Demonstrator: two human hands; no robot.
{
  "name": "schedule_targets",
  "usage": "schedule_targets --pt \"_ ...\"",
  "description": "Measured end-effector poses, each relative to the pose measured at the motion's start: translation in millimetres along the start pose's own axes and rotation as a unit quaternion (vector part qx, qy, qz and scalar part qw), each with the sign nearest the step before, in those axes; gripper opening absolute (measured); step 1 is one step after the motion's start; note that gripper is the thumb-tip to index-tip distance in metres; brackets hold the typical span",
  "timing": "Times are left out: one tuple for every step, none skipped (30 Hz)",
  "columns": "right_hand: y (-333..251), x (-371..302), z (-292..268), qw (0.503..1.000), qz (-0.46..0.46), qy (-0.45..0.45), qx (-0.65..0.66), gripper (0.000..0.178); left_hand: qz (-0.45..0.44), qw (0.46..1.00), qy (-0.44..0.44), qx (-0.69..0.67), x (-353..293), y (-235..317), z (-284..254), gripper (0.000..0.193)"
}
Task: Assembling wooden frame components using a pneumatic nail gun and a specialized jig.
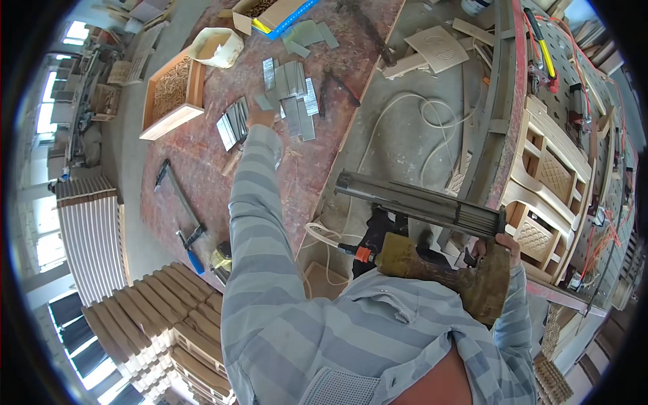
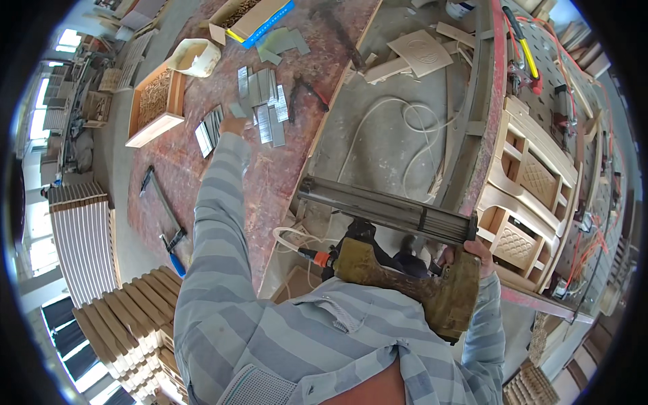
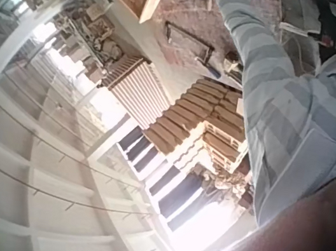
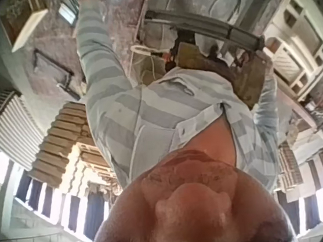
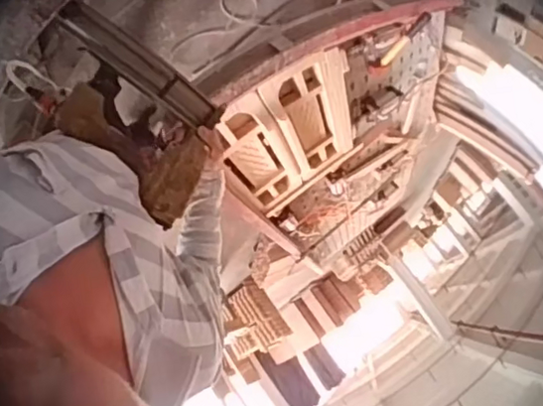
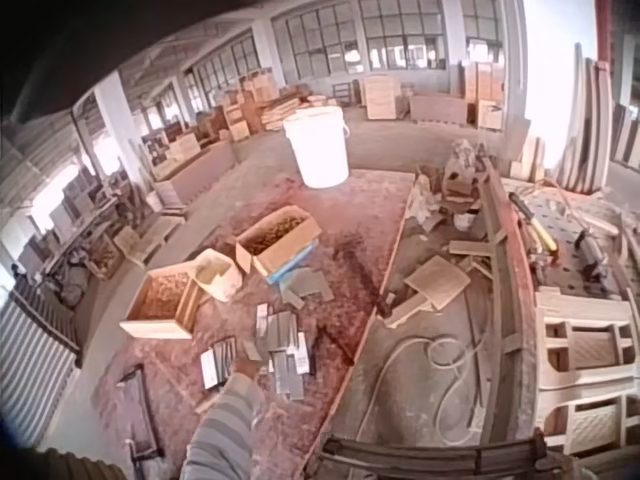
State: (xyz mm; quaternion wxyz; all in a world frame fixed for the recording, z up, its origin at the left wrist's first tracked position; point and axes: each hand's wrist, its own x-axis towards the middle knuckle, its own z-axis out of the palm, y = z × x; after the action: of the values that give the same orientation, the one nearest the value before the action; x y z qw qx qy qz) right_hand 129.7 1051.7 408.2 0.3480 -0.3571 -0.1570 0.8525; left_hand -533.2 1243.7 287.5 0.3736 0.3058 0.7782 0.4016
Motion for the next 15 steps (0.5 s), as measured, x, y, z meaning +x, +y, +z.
schedule_targets --pt "0.1 2.2 4.2 1.000 0.001 -0.004 0.005 0.040 -0.007 0.999 -0.011 -0.032 -6.2 -4.5 -8.7 0.025" --pt "-0.7 3.1 9.9 1.000 0.000 -0.001 0.007 0.040 -0.014 0.998 -0.021 -0.064 -5.4 -3.9 -15.6 0.024" --pt "-2.4 3.0 17.8 1.000 0.007 0.011 0.012 0.039 -0.022 0.995 -0.031 -0.095 -8.1 -5.2 -24.3 0.024" --pt "-5.1 1.1 26.2 0.999 0.009 0.026 0.018 0.039 -0.030 0.991 -0.047 -0.126 -11.0 -4.5 -24.2 0.023" --pt "-6.5 -1.5 34.5 0.999 0.013 0.043 0.025 0.038 -0.039 0.985 -0.064 -0.156 -10.2 -4.0 -31.5 0.023" --pt "-6.9 -1.6 40.6 0.998 0.016 0.060 0.032 0.038 -0.049 0.978 -0.080 -0.185 -11.1 -3.8 -40.6 0.023" --pt "-8.4 -2.4 40.9 0.998 0.028 0.050 0.039 0.036 -0.062 0.969 -0.109 -0.213 -18.8 -5.6 -40.9 0.023" --pt "-11.9 -0.6 41.3 0.997 0.042 0.038 0.044 0.034 -0.076 0.958 -0.133 -0.242 -27.7 0.9 -20.0 0.023" --pt "-13.6 -3.2 40.3 0.996 0.022 0.069 0.053 0.034 -0.084 0.953 -0.169 -0.239 -56.3 34.1 13.5 0.023" --pt "-14.6 -4.5 40.4 0.999 0.008 0.039 0.035 0.033 -0.052 0.937 -0.205 -0.277 -94.5 71.3 34.9 0.023" --pt "-15.0 -6.0 40.9 1.000 0.002 -0.005 0.014 0.032 -0.016 0.922 -0.225 -0.315 -139.3 107.6 42.2 0.023" --pt "-15.4 -7.2 40.5 1.000 0.012 -0.005 0.012 0.032 0.000 0.917 -0.266 -0.297 -165.6 123.4 51.2 0.024" --pt "-15.8 -8.6 37.6 1.000 0.021 -0.006 0.012 0.032 0.018 0.910 -0.306 -0.278 -185.8 135.2 64.8 0.025" --pt "-15.6 -10.5 33.0 1.000 0.009 0.002 0.015 0.032 0.020 0.906 -0.320 -0.276 -209.4 145.6 83.8 0.025" --pt "-15.4 -15.1 27.0 1.000 -0.002 -0.023 -0.008 0.032 0.069 0.890 -0.383 -0.239 -238.0 155.3 108.6 0.022"
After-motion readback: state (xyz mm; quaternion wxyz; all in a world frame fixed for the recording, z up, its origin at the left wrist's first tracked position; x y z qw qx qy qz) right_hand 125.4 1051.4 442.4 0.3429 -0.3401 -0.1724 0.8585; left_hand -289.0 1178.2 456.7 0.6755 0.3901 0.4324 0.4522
